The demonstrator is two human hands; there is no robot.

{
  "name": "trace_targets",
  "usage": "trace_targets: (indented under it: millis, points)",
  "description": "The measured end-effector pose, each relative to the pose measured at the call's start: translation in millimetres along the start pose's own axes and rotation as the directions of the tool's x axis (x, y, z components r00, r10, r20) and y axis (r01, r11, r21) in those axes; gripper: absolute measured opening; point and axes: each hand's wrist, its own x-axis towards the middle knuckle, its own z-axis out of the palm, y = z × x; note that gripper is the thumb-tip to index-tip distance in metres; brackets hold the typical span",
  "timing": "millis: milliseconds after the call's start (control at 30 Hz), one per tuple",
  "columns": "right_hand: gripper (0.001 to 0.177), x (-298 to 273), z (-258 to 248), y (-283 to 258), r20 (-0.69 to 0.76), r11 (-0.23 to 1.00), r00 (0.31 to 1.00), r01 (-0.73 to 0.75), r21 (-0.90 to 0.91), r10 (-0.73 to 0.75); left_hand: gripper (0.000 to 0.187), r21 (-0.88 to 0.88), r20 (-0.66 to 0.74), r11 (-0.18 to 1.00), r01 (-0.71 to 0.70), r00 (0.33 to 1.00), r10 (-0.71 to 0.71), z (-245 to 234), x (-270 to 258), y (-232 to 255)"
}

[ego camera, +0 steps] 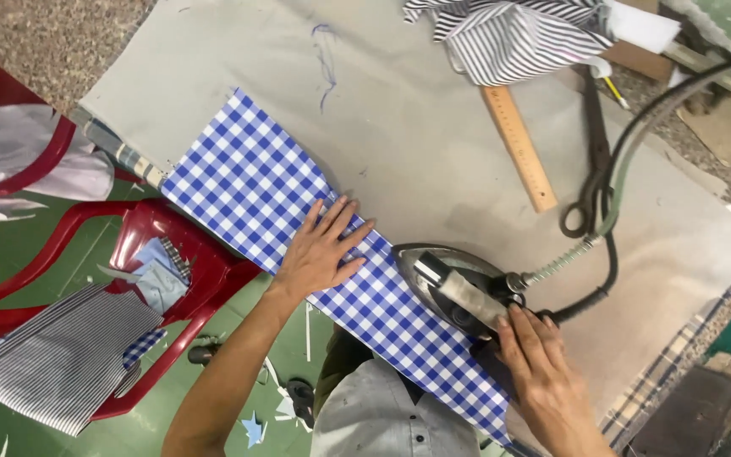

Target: The person irons a long blue and white checkered fabric strip on a work table, repeatedly folding and pressing sections with a steam iron. The person uses a wooden ruler to measure and align the fabric before ironing.

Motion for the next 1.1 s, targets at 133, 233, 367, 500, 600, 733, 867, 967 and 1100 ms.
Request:
trace_targets:
  millis: [133, 233, 367, 500, 600, 733, 867, 967, 1100]
  points:
    - [0.057, 35.7, -4.8, 5.2, 0.158, 0.997, 0.986, -0.066, 0.047, 0.057, 0.058, -0.044, 0.033, 0.999, 0.012, 0.999, -0.010, -0.9, 1.4, -7.5]
    - [0.062, 77.4, 12.3, 0.7, 0.348, 0.896, 0.930, -0.253, 0.365, 0.121, 0.059, -0.051, 0.052, 0.999, 0.017, 0.999, -0.014, -1.8, 2.6, -7.5]
    - [0.062, 90.5, 50.7, -10.4, 0.271, 0.969, 0.946, -0.217, 0.119, 0.179, 0.059, -0.053, 0.053, 0.998, 0.030, 0.998, -0.027, -0.5, 3.5, -8.2]
    - [0.055, 87.8, 57.4, -13.2, 0.246, 0.986, 0.955, -0.154, -0.066, 0.165, 0.060, -0.047, 0.040, 0.998, 0.029, 0.999, -0.027, -1.8, 1.0, -8.9]
    - [0.056, 90.2, 52.7, -12.6, 0.186, 0.988, 0.970, -0.148, -0.044, 0.154, 0.059, -0.059, 0.054, 0.997, 0.045, 0.998, -0.041, -1.6, -1.0, -10.5]
    - [0.063, 85.0, 51.6, -7.6, 0.302, 0.952, 0.923, -0.283, 0.114, 0.239, 0.058, -0.042, 0.041, 0.998, 0.045, 0.998, -0.043, -2.8, -1.8, -15.1]
    - [0.070, 85.2, 54.1, -6.6, 0.385, 0.941, 0.889, -0.316, 0.123, 0.249, 0.060, -0.056, 0.032, 0.997, 0.055, 0.998, -0.054, -3.5, -2.1, -18.2]
    - [0.067, 85.7, 56.3, -7.4, 0.295, 0.969, 0.933, -0.238, 0.066, 0.209, 0.060, -0.044, 0.039, 0.997, 0.057, 0.998, -0.056, -3.7, -1.3, -19.0]
    - [0.067, 90.2, 57.4, -10.3, 0.267, 0.979, 0.946, -0.200, 0.030, 0.185, 0.060, -0.028, 0.036, 0.998, 0.053, 0.998, -0.052, -5.3, -0.4, -18.6]
